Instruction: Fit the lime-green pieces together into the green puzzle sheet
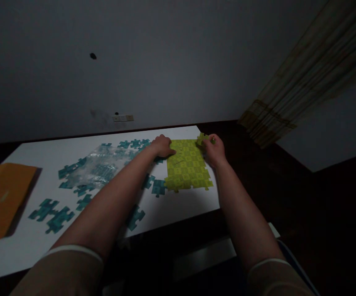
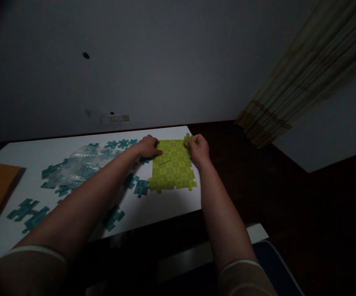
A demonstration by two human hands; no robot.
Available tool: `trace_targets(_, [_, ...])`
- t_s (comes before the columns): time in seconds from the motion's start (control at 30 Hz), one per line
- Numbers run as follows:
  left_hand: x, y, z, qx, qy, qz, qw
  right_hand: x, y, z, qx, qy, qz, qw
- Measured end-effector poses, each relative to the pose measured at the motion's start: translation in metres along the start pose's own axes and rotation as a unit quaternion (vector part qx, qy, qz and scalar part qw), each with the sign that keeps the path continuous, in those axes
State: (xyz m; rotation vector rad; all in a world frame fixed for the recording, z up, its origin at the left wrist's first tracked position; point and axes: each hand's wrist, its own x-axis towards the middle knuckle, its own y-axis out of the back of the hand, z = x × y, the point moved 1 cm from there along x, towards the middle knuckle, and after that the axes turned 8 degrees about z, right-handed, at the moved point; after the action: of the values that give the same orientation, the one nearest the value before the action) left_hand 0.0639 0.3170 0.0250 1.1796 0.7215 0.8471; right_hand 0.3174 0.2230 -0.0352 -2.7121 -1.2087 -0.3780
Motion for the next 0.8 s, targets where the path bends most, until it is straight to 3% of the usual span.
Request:
trace_targets(0.1, [0.0,-0.002,0.003,-0.051,0.006,0.018,0.999,-0.004,-0.005,-0.005,0.073,-0.04,-0.018,0.996])
trace_targets(0.27, [0.001,-0.005,0.014,-0.177,-0.029,0.082,0.98,-0.012,-0.009,-0.011,0.035,-0.075,-0.082,0.993])
trace_targets(0.43, [0.002,-0.018,0.046,-0.448,-0.055,0.042,0.891,-0.02,-0.007,-0.024,-0.016,-0.019,-0.173,0.985])
trace_targets(0.5, [0.0,-0.019,0.051,-0.407,-0.068,0.041,0.91,-0.021,-0.005,-0.026,-0.027,-0.014,-0.187,0.982])
trace_targets(0.57, [-0.002,-0.015,0.047,-0.277,-0.073,0.062,0.956,-0.021,-0.004,-0.024,-0.029,-0.027,-0.171,0.984])
trace_targets(0.63, [-0.006,-0.008,0.036,-0.158,-0.061,0.077,0.983,-0.02,-0.004,-0.02,-0.029,-0.035,-0.134,0.99])
trace_targets(0.8, [-0.015,-0.002,0.021,-0.063,-0.026,0.036,0.997,-0.018,-0.01,-0.01,0.055,-0.086,-0.108,0.989])
